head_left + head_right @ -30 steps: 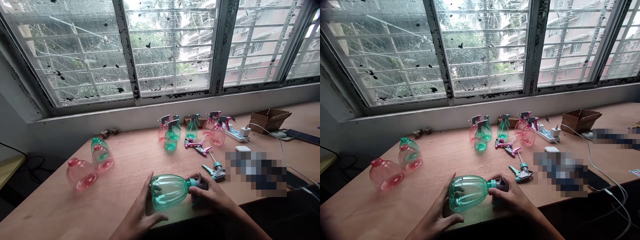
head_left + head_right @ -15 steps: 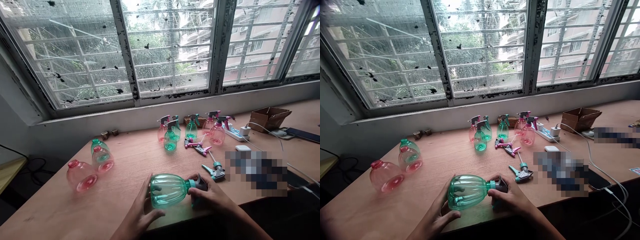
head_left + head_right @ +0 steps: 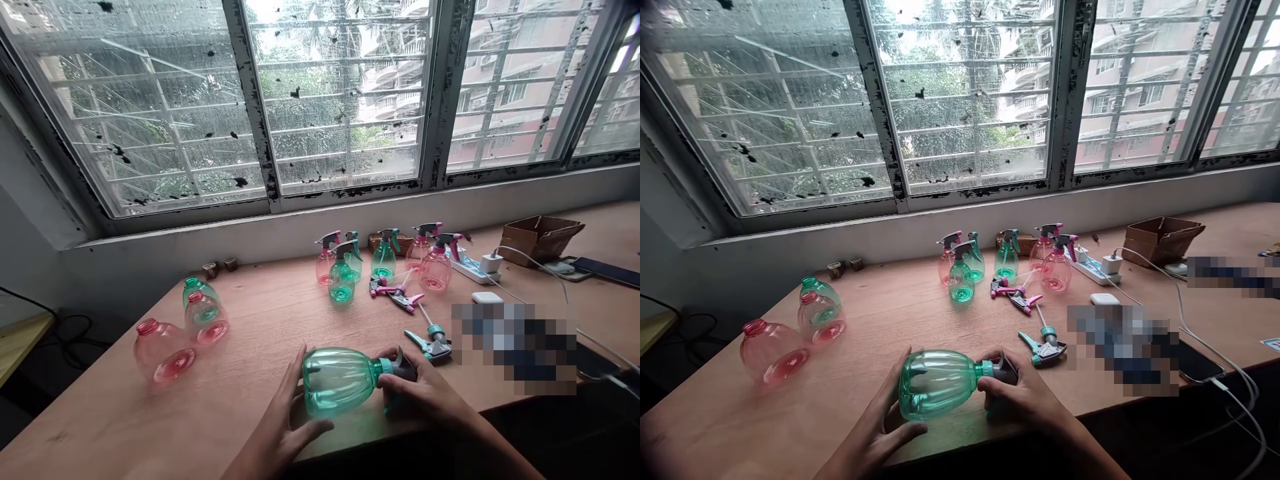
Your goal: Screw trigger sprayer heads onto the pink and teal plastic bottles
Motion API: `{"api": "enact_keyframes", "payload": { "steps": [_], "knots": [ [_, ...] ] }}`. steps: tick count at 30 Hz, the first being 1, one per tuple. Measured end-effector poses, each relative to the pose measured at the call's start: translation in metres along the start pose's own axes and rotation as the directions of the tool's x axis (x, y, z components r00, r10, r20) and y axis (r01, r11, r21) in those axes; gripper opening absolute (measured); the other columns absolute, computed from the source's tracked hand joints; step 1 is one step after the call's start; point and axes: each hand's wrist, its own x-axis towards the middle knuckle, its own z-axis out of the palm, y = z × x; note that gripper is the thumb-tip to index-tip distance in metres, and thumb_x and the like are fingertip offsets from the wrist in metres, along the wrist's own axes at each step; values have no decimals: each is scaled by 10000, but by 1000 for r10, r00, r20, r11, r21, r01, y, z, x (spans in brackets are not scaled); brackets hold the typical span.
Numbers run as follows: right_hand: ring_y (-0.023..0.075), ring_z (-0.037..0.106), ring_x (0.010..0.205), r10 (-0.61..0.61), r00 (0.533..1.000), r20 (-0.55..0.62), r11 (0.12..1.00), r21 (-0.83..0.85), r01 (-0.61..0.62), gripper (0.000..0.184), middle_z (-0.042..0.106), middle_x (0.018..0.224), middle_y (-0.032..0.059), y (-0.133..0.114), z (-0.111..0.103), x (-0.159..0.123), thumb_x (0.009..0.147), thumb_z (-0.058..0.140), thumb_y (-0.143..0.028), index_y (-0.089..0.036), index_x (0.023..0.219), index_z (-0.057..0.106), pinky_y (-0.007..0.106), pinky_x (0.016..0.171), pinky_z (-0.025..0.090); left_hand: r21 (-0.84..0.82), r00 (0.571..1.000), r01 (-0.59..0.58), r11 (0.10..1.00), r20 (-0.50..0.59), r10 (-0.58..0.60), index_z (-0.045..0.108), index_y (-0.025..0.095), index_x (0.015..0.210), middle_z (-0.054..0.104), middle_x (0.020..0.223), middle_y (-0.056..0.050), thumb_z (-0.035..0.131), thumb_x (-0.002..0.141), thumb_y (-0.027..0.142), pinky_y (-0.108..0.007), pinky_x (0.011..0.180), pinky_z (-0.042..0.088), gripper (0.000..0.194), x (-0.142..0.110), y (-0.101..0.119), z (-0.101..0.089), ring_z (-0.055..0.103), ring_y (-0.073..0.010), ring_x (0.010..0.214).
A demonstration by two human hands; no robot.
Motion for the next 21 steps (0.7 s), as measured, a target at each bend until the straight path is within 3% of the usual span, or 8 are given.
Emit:
{"api": "enact_keyframes", "payload": {
  "steps": [3,6,12,16,19,21],
  "knots": [
    [185,671,649,1,1000,8,1000,-5,-1,390,711,702,10,1,0,-1,827,760,-436,-160,1060,612,293,626,514,16,1000,-8,1000,-9,8,100,403,1564,211,1663,-31,718,875,366,-457,1206,306,926,0,1,1,349,-321,1459],
    [185,671,648,-4,1000,7,1000,-10,4,396,698,699,3,-1,0,0,808,775,-437,-163,1042,614,292,625,527,5,1000,12,1000,14,-12,14,354,1576,269,1643,-74,771,830,329,-474,1218,267,1063,0,1,1,356,-329,1454],
    [186,676,641,-3,1000,-2,1000,-17,3,399,702,700,3,-4,1,-1,795,781,-447,-169,1030,620,295,627,541,24,1000,15,1000,9,-15,174,316,1571,257,1646,-74,733,860,329,-450,1200,317,905,2,-3,-1,351,-337,1453],
    [185,678,628,7,1000,-7,1000,15,-7,416,717,685,9,-2,2,-1,805,771,-458,-163,1053,614,290,621,530,33,1000,-12,999,-1,12,93,372,1571,350,1606,-45,705,884,276,-427,1201,311,925,1,-2,0,415,-295,1420],
    [178,676,631,4,1000,-1,1000,15,-4,414,724,686,8,-1,2,0,804,777,-445,-162,1058,614,278,619,523,9,1000,12,1000,17,-12,13,330,1580,346,1604,-73,762,835,282,-421,1211,288,1057,-1,-2,-1,375,-302,1444],
    [175,675,632,6,1000,2,1000,6,-6,413,724,681,5,-3,1,0,800,783,-439,-164,1057,614,271,619,519,3,999,30,1000,21,-31,57,294,1586,297,1624,-92,757,838,327,-420,1211,289,1025,-1,-2,-3,333,-317,1464]
  ]
}}
